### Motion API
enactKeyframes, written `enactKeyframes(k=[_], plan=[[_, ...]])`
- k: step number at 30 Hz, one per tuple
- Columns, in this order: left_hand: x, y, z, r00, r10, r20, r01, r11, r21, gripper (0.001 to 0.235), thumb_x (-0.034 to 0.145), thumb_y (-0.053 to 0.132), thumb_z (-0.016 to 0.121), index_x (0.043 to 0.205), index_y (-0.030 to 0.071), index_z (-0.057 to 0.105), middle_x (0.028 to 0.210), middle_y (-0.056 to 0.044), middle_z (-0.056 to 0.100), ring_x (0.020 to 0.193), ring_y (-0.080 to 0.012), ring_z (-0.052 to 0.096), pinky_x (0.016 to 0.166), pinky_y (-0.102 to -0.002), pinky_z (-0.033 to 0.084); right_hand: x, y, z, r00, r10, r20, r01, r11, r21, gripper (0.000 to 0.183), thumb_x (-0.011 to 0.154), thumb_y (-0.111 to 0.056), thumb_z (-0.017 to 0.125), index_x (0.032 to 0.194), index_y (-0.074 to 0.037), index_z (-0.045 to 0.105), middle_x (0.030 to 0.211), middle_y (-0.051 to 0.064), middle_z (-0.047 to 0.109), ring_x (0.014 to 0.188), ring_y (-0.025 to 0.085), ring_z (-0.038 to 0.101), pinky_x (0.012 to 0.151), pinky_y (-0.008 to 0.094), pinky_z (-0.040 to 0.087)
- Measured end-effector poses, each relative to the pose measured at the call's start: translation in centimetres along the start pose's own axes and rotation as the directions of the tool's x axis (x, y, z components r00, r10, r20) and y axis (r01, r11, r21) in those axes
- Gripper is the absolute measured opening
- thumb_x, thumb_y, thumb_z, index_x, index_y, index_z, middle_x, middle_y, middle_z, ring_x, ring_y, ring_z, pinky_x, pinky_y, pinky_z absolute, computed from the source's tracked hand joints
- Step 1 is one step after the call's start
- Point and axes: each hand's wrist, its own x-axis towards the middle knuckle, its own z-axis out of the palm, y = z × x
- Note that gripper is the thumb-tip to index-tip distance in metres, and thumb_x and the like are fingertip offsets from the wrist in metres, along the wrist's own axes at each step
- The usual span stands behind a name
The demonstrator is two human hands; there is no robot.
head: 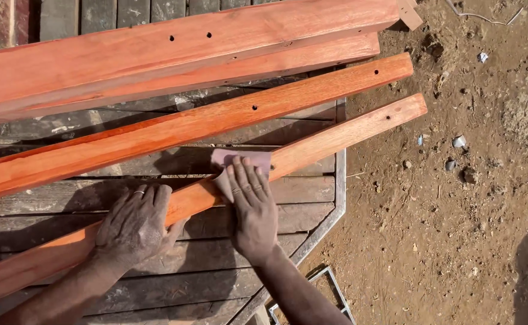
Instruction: Sanding the surfaces and edges of wooden beams using sandpaper
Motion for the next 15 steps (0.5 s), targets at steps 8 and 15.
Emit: enactKeyframes(k=[8,15], plan=[[-0.5,-0.4,-0.4,0.904,-0.07,-0.423,-0.101,0.924,-0.368,0.072,0.079,0.052,0.072,0.135,0.013,0.05,0.111,-0.017,0.062,0.102,-0.0386,0.065,0.091,-0.05,0.052,2.1,10.2,-4.0,0.987,-0.129,0.094,0.153,0.936,-0.316,0.051,0.093,-0.012,0.059,0.142,-0.002,0.063,0.154,0.014,0.057,0.143,0.028,0.051,0.125,0.041,0.03],[-9.0,-9.1,-2.4,0.867,0.17,-0.468,-0.296,0.932,-0.209,0.066,0.087,0.045,0.073,0.141,0.012,0.054,0.125,-0.012,0.062,0.115,-0.034,0.063,0.098,-0.043,0.049,-0.2,-1.2,-1.8,0.959,0.226,-0.169,-0.231,0.973,-0.011,0.032,0.1,-0.008,0.061,0.13,-0.001,0.07,0.135,0.018,0.068,0.128,0.036,0.06,0.115,0.046,0.042]])
